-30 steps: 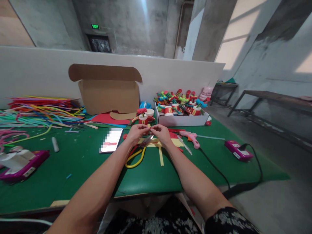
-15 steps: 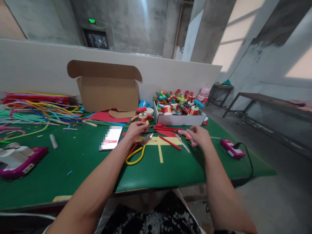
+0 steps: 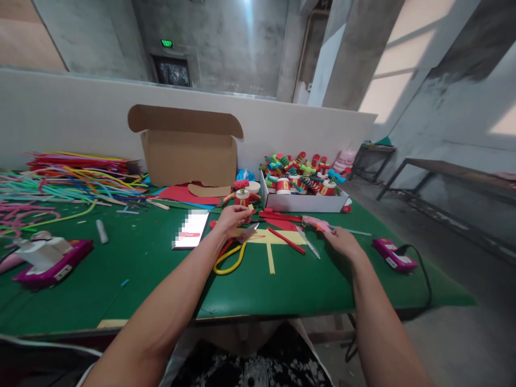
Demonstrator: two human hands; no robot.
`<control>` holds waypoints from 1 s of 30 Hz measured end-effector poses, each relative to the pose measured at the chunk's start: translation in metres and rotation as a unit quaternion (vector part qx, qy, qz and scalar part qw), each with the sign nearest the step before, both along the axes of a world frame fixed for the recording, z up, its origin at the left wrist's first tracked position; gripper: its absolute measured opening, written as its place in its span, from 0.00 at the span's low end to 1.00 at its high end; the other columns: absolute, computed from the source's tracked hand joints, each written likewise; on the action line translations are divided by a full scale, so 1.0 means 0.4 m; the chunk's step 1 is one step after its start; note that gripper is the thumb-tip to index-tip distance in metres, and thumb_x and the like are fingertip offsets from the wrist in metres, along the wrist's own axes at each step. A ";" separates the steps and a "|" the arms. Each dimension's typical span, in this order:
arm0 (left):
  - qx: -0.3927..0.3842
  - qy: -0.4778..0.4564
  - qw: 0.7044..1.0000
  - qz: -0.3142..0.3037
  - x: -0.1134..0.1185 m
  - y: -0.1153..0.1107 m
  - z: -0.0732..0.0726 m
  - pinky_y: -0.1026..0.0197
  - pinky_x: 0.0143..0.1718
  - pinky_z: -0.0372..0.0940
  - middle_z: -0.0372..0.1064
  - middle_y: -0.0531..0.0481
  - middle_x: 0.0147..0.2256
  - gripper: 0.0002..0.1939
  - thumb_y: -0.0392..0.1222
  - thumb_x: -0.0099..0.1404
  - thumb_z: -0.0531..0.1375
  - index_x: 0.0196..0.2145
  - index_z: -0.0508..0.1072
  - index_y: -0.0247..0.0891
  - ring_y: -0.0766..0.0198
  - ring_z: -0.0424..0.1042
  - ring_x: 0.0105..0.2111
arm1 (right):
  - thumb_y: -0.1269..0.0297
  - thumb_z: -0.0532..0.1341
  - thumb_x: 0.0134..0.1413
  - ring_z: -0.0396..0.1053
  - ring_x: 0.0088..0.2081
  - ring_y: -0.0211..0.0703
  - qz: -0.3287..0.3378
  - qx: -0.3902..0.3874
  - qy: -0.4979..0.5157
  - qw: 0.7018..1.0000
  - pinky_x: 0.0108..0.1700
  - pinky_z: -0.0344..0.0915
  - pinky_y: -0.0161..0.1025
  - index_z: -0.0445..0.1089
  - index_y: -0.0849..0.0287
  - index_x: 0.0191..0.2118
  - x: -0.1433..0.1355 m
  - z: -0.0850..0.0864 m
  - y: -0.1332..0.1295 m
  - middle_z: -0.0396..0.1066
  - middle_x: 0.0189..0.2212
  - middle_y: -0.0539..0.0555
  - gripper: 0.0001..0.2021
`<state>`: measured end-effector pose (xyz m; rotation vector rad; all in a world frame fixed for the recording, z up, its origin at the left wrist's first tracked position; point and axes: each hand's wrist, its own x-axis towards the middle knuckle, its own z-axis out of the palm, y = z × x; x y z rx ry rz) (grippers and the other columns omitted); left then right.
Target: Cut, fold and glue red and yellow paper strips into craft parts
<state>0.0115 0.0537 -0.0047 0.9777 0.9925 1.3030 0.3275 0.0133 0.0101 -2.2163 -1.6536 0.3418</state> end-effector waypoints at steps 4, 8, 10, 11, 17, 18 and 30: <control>0.004 -0.002 1.000 0.004 0.000 0.001 -0.001 0.63 0.26 0.62 0.66 0.52 0.19 0.19 0.44 0.34 0.72 0.22 0.71 0.32 0.70 0.65 0.20 | 0.62 0.58 0.48 0.70 0.24 0.42 -0.031 0.045 0.254 0.966 0.29 0.65 0.38 0.65 0.62 0.37 -0.031 0.029 -0.032 0.73 0.25 0.57 0.11; 0.001 -0.001 1.000 0.012 0.001 0.000 0.003 0.64 0.26 0.62 0.65 0.52 0.18 0.18 0.44 0.35 0.72 0.21 0.71 0.32 0.70 0.65 0.20 | 0.65 0.61 0.45 0.72 0.29 0.39 0.061 0.107 0.501 0.856 0.35 0.69 0.37 0.65 0.57 0.38 -0.105 0.066 -0.031 0.72 0.28 0.53 0.12; 0.007 0.000 1.000 0.017 0.001 -0.001 0.005 0.64 0.25 0.62 0.65 0.53 0.18 0.17 0.44 0.36 0.71 0.21 0.71 0.32 0.70 0.64 0.20 | 0.68 0.63 0.41 0.71 0.31 0.38 0.114 0.103 0.581 0.799 0.38 0.69 0.36 0.66 0.57 0.38 -0.147 0.080 -0.018 0.72 0.32 0.51 0.13; 0.011 0.003 1.000 0.018 0.000 -0.001 0.005 0.64 0.26 0.62 0.64 0.53 0.18 0.17 0.44 0.36 0.71 0.21 0.71 0.33 0.70 0.63 0.19 | 0.68 0.63 0.40 0.71 0.31 0.37 0.141 0.094 0.605 0.778 0.38 0.69 0.36 0.67 0.57 0.38 -0.167 0.085 -0.010 0.71 0.32 0.50 0.15; 0.011 0.005 0.999 0.040 -0.010 0.008 0.001 0.62 0.26 0.63 0.64 0.54 0.17 0.17 0.45 0.34 0.71 0.19 0.71 0.33 0.69 0.64 0.20 | 0.72 0.59 0.39 0.65 0.24 0.33 0.229 -0.027 0.668 0.708 0.33 0.69 0.34 0.70 0.61 0.36 -0.262 0.079 0.035 0.67 0.23 0.49 0.13; 0.009 0.005 0.999 0.044 -0.011 0.010 0.000 0.63 0.26 0.63 0.64 0.54 0.17 0.18 0.46 0.33 0.71 0.19 0.71 0.33 0.69 0.64 0.20 | 0.71 0.60 0.40 0.66 0.24 0.34 0.227 -0.031 0.666 0.710 0.30 0.68 0.33 0.69 0.61 0.35 -0.274 0.076 0.043 0.68 0.23 0.50 0.11; 0.005 0.011 0.997 0.071 -0.019 0.020 -0.014 0.65 0.24 0.60 0.66 0.52 0.18 0.18 0.46 0.35 0.70 0.22 0.73 0.32 0.70 0.64 0.19 | 0.64 0.62 0.41 0.55 0.15 0.30 0.246 0.121 0.457 0.846 0.18 0.54 0.30 0.64 0.60 0.45 -0.300 0.010 0.078 0.67 0.18 0.43 0.21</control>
